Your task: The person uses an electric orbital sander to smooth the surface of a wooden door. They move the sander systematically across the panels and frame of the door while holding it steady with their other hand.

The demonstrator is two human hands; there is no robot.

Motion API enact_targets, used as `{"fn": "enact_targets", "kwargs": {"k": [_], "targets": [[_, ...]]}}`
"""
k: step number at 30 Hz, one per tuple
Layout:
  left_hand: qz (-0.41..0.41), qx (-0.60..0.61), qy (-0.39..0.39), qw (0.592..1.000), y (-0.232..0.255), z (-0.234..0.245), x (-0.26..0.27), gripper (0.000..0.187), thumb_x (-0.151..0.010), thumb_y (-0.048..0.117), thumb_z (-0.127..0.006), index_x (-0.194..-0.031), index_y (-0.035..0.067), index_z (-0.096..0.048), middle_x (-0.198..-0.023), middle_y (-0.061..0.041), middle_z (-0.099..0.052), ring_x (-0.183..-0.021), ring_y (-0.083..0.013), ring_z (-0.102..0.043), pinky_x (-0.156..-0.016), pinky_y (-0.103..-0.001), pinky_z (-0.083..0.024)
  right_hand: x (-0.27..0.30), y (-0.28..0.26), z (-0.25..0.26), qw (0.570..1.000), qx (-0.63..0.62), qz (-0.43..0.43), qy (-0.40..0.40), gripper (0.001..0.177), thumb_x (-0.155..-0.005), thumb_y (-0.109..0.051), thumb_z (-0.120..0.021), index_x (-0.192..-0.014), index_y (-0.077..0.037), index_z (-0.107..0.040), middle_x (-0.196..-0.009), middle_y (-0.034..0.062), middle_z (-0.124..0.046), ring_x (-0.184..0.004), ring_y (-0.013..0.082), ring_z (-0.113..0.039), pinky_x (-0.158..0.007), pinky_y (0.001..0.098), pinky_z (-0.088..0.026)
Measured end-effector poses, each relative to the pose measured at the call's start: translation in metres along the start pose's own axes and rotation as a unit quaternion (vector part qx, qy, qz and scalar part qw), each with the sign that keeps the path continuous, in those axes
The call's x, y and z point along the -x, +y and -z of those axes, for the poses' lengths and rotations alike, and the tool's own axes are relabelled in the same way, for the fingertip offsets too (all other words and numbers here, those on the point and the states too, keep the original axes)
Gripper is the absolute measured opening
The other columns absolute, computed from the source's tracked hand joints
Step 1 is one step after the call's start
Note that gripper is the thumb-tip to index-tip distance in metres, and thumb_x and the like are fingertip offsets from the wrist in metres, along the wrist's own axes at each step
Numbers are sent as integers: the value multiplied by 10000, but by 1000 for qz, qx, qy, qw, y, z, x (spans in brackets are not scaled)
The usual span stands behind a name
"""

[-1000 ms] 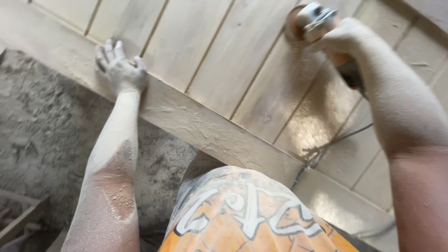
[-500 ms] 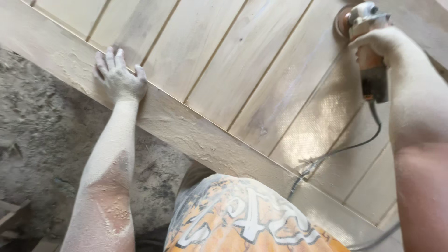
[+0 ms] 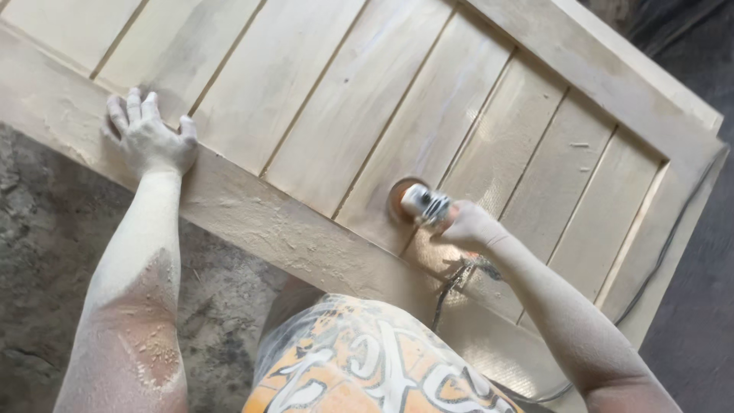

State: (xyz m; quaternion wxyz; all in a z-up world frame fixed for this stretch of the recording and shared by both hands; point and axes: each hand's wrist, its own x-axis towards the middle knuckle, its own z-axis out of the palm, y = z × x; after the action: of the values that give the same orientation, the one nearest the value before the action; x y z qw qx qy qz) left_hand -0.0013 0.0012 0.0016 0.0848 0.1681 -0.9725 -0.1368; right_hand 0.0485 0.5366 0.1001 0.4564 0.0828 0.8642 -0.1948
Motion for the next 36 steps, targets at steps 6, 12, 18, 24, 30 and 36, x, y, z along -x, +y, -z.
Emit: {"fn": "enact_targets", "kwargs": {"k": [6, 12, 18, 24, 30, 36], "targets": [[0, -12, -6, 1000, 4, 7, 1, 643, -928, 373, -545, -1446, -6, -580, -1617, -213, -414, -1535, -444, -206, -1233, -612, -81, 26, -14, 2, 995, 100, 16, -18, 500, -769, -367, -779, -1238, -256, -646, -984, 77, -731, -948, 214, -708, -947, 365, -576], [-1, -37, -18, 999, 1, 4, -1, 640, -941, 373, -525, -1446, -15, -580, -1627, -207, -418, -1544, -437, -207, -1232, -620, -89, -29, -19, 87, 999, -10, -38, 25, 443, -750, -297, -804, -1169, -223, -680, -979, 53, -688, -910, 171, -659, -871, 377, -539], [18, -27, -23, 999, 3, 6, 0, 633, -933, 383, -517, -1437, 6, -587, -1626, -190, -417, -1558, -417, -203, -1244, -612, -90, -78, -15, 163, 989, -56, -95, 102, 433, -760, -272, -817, -1127, -88, -680, -880, 112, -667, -695, 190, -605, -651, 353, -521], [1, -43, -18, 999, -3, 0, -1, 629, -951, 365, -519, -1457, -4, -574, -1631, -209, -412, -1557, -434, -191, -1235, -624, -81, -116, 1, 210, 958, -188, -139, 167, 542, -761, -210, -820, -1266, -177, -626, -1028, 93, -711, -849, 201, -670, -820, 399, -567], [12, -15, -12, 1000, 4, 6, 2, 645, -899, 368, -552, -1440, 18, -579, -1615, -185, -426, -1546, -401, -205, -1230, -613, -80, -113, 15, 204, 916, -328, -129, 193, 628, -724, -119, -809, -1298, -195, -564, -1067, 108, -705, -893, 203, -690, -821, 403, -593], [4, -6, 14, 1000, -3, -3, 0, 641, -877, 341, -564, -1423, 9, -606, -1600, -205, -445, -1549, -414, -207, -1228, -615, -74, -53, 2, 112, 978, -166, -72, 102, 366, -770, -146, -803, -1123, -116, -710, -970, 106, -706, -760, 173, -654, -705, 346, -570]]}}
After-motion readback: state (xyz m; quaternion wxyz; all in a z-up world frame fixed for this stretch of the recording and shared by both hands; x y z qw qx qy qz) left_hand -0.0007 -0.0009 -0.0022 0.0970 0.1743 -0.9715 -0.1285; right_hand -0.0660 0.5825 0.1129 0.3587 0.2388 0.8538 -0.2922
